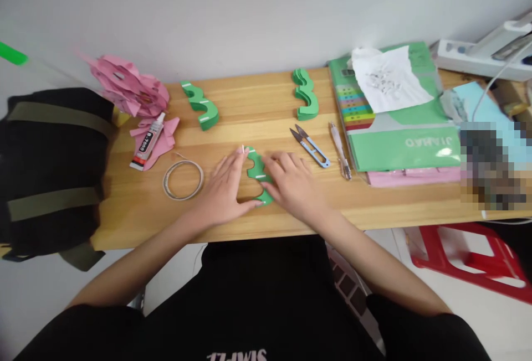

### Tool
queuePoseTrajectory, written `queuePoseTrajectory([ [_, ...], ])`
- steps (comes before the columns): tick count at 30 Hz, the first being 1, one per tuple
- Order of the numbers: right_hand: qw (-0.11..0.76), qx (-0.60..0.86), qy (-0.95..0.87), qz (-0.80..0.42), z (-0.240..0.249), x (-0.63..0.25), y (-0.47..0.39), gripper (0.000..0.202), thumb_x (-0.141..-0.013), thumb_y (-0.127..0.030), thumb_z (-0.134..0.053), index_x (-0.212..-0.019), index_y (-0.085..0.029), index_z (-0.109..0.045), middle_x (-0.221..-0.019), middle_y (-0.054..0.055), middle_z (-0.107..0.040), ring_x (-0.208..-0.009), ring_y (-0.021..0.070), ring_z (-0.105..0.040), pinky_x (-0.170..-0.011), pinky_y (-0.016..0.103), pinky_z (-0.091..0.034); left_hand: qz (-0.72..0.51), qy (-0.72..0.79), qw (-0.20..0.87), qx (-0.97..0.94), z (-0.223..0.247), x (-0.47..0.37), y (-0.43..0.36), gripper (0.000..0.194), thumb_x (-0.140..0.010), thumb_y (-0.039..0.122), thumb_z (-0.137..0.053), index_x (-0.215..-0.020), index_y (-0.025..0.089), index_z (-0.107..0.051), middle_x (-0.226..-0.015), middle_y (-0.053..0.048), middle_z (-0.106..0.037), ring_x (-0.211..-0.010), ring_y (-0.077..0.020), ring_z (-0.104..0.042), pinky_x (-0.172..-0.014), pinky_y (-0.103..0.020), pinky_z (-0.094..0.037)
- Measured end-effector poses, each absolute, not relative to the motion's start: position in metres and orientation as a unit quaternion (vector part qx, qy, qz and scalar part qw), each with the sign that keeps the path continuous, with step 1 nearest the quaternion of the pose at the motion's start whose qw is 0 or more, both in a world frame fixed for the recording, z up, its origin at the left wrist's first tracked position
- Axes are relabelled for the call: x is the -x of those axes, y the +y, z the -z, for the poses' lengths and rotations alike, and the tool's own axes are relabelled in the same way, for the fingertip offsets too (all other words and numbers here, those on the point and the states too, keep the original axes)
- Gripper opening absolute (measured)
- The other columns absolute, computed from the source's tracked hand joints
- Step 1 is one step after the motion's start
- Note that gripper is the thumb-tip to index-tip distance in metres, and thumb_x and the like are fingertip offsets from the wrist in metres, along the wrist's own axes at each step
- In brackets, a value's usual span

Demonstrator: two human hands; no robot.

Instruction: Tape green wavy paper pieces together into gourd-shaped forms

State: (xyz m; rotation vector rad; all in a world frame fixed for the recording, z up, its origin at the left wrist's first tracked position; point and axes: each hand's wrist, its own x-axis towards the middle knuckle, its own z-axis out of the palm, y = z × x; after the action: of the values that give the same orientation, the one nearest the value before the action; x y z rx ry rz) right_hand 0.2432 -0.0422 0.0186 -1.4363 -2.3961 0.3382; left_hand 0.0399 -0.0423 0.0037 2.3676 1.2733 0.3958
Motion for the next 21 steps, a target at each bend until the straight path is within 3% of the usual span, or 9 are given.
queuePoseTrajectory([
  [4, 0.149, 0.466, -0.87, -0.059, -0.006, -0.243, -0.058, 0.06, -0.092, -0.052, -0.048, -0.135, -0.011, -0.05, -0.132, 0.021, -0.055, -0.123, 0.0338, -0.049, -0.097, 0.05, -0.043, -0.138, 0.457, 0.207, -0.854, 0.002, -0.041, -0.044, 0.108, -0.077, 0.051, -0.07, -0.151, 0.013, 0.0, -0.155, -0.026, -0.026, -0.147, -0.0332, -0.021, -0.118, -0.053, -0.024],
  [10, 0.161, 0.457, -0.871, -0.074, 0.004, -0.249, -0.056, 0.06, -0.091, -0.052, -0.05, -0.135, -0.011, -0.049, -0.13, 0.021, -0.056, -0.123, 0.0334, -0.049, -0.099, 0.051, -0.043, -0.15, 0.459, 0.214, -0.849, 0.002, -0.039, -0.041, 0.108, -0.075, 0.054, -0.07, -0.151, 0.014, -0.003, -0.154, -0.025, -0.028, -0.146, -0.0341, -0.024, -0.116, -0.054, -0.027],
  [14, 0.186, 0.468, -0.851, -0.148, -0.011, -0.247, -0.034, 0.041, -0.095, -0.039, -0.046, -0.129, -0.017, -0.055, -0.116, 0.016, -0.062, -0.107, 0.0286, -0.058, -0.091, 0.048, -0.049, -0.185, 0.461, 0.216, -0.84, -0.004, -0.036, -0.032, 0.107, -0.074, 0.05, -0.073, -0.151, 0.018, -0.005, -0.154, -0.023, -0.031, -0.144, -0.0348, -0.03, -0.113, -0.055, -0.032],
  [18, 0.197, 0.448, -0.854, -0.175, -0.019, -0.235, -0.001, 0.024, -0.093, -0.023, -0.048, -0.106, -0.017, -0.068, -0.093, 0.011, -0.066, -0.088, 0.0235, -0.062, -0.079, 0.039, -0.052, -0.229, 0.453, 0.177, -0.843, -0.005, -0.036, -0.017, 0.093, -0.084, 0.035, -0.066, -0.151, 0.018, -0.002, -0.137, -0.018, -0.054, -0.132, -0.0294, -0.048, -0.111, -0.053, -0.035],
  [21, 0.19, 0.434, -0.863, -0.177, -0.016, -0.225, 0.018, 0.02, -0.089, -0.017, -0.052, -0.098, -0.014, -0.07, -0.089, 0.011, -0.066, -0.085, 0.0225, -0.062, -0.078, 0.037, -0.051, -0.251, 0.448, 0.148, -0.845, 0.0, -0.038, -0.009, 0.086, -0.089, 0.023, -0.059, -0.151, 0.017, 0.0, -0.121, -0.013, -0.065, -0.12, -0.0256, -0.058, -0.108, -0.051, -0.038],
])
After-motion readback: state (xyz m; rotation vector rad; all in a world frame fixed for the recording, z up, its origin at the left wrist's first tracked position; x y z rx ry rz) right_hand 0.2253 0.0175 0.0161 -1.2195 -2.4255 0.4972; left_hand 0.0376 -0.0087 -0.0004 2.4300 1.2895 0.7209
